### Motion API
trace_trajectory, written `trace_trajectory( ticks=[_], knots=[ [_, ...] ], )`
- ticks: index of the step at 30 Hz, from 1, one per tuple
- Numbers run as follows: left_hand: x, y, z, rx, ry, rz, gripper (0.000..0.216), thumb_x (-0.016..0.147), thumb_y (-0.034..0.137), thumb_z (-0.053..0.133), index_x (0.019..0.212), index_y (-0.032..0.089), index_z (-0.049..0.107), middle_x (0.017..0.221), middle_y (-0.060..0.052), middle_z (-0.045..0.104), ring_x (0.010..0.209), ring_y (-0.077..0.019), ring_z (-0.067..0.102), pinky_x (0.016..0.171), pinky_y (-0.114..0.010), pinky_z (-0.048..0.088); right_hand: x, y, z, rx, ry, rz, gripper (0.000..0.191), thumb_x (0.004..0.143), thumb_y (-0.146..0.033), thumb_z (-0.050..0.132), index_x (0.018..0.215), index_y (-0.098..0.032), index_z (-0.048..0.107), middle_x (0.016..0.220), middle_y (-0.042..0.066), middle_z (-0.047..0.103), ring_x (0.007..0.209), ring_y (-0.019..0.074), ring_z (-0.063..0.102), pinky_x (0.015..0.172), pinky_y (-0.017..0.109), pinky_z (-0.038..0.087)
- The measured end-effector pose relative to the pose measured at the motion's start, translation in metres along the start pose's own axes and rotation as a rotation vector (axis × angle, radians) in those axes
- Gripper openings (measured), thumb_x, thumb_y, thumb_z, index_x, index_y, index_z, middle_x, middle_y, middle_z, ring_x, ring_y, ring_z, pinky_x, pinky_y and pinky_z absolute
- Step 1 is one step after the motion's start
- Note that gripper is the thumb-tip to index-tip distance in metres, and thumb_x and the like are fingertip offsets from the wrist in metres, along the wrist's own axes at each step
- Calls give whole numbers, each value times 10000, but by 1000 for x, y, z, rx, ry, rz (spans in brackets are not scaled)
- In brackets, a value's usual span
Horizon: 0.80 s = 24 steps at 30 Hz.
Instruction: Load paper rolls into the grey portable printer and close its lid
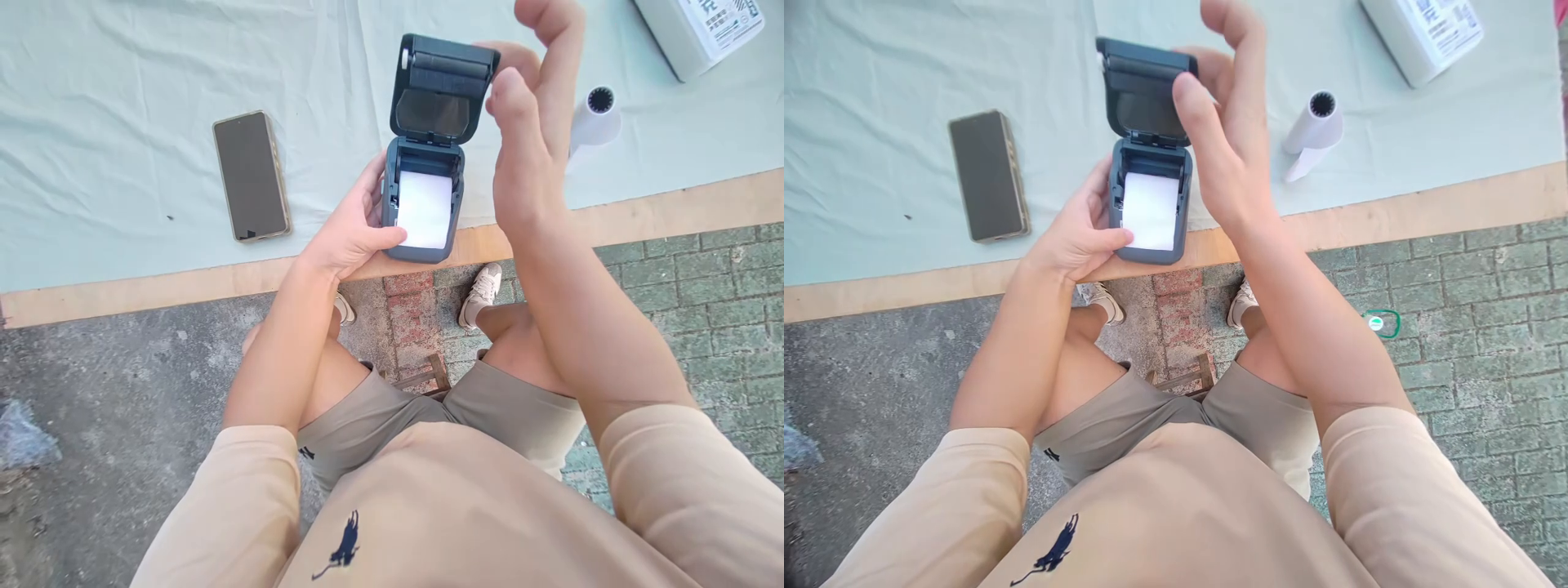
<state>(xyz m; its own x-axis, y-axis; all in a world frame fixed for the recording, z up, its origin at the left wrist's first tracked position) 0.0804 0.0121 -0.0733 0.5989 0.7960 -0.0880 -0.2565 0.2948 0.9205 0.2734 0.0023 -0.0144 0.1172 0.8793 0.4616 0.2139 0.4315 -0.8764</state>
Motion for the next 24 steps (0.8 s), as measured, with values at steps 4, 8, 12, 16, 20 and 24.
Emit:
trace_trajectory(
  ticks=[4, 8, 12, 16, 20, 24],
  knots=[
    [0, 0, 1, 1, 39, -9, 807, 556, 236, 905, 1301, 404, 643, 1403, 66, 673, 1517, -404, 422, 1265, -555, 382, -4, -2, -2, -74, 66, 27, 247, 960, -461, 485, 1133, -285, 480, 1192, 85, 619, 1036, 220, 634, 1031, 416, 511],
    [-2, 5, 6, 8, 18, -27, 774, 575, 226, 883, 1287, 408, 639, 1368, 63, 687, 1474, -396, 467, 1236, -568, 414, -10, 17, -3, -64, -117, 169, 403, 873, -556, 614, 1179, -312, 519, 1298, 83, 644, 1280, 250, 591, 1064, 437, 520],
    [-3, 6, 7, 19, -17, -22, 767, 592, 291, 903, 1290, 440, 621, 1392, 75, 681, 1478, -378, 475, 1220, -543, 444, -17, 37, -1, -19, -308, 326, 666, 706, -627, 814, 1249, -366, 530, 1251, 41, 682, 1189, 302, 660, 932, 461, 588],
    [-2, 5, 4, -27, -30, 9, 786, 612, 322, 918, 1333, 325, 603, 1425, 0, 659, 1497, -385, 478, 1199, -513, 479, -22, 46, 0, 66, -337, 395, 806, 660, -645, 869, 1318, -367, 495, 1032, 9, 722, 949, 271, 707, 782, 432, 602],
    [-1, 5, 5, -112, 8, -59, 562, 843, 381, 728, 1364, 237, 573, 1391, -53, 683, 1518, -363, 484, 1205, -522, 496, -22, 47, 1, 84, -325, 400, 883, 630, -632, 902, 1351, -361, 471, 992, 1, 722, 903, 265, 707, 751, 424, 595],
    [1, 0, -1, -69, 150, -72, 458, 967, 395, 597, 1402, 255, 569, 1361, -34, 699, 1545, -325, 462, 1239, -517, 478, -21, 43, 0, 45, -322, 384, 766, 683, -636, 862, 1300, -354, 506, 1040, 3, 717, 948, 261, 702, 817, 431, 601]
  ],
)
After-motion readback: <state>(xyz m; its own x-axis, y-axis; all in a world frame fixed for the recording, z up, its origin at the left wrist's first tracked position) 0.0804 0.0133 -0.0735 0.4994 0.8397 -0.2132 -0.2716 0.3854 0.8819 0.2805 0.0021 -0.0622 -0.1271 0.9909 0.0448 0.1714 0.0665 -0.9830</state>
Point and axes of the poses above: each hand's wrist, its own x-axis towards the middle knuckle, its own z-axis out of the palm, y = z × x, the point moved 2 cm from there along x, towards the middle knuckle
